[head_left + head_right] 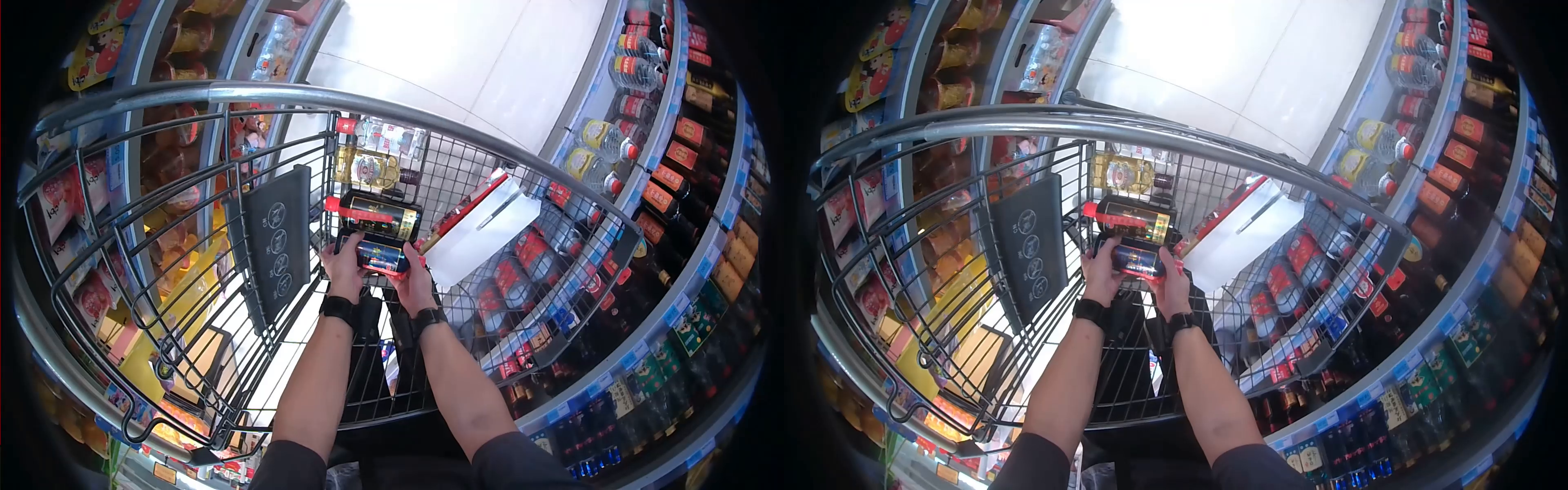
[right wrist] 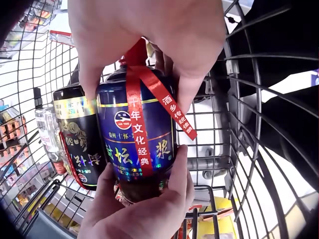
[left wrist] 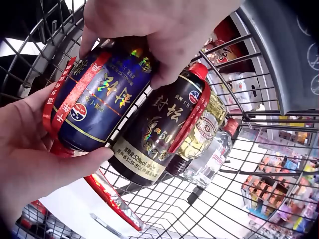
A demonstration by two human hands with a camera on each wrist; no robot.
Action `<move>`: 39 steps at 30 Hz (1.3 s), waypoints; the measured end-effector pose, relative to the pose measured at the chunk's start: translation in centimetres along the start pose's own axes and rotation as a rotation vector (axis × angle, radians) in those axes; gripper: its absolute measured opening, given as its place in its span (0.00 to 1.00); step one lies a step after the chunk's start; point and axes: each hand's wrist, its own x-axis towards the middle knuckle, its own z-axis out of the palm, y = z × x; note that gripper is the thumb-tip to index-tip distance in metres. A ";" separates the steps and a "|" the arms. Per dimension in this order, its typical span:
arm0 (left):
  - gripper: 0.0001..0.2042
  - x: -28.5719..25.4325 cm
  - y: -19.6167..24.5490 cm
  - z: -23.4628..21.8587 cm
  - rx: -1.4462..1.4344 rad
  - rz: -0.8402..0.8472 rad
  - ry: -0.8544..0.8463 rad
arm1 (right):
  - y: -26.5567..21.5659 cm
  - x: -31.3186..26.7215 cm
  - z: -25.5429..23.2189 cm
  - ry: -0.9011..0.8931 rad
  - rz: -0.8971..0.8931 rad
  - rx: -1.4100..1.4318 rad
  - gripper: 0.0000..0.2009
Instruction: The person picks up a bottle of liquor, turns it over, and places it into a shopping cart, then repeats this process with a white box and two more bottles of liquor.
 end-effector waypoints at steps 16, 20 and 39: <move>0.24 -0.3 -1.1 0.6 -0.157 0.113 -0.007 | -1.4 -0.5 1.6 -0.036 -0.015 0.093 0.15; 0.20 -0.7 -0.7 0.7 -0.175 0.108 0.004 | -1.2 -1.2 2.2 0.031 0.008 0.043 0.15; 0.17 -1.0 -0.8 0.2 -0.217 0.039 0.040 | 1.9 -1.0 2.3 0.043 -0.093 -0.036 0.13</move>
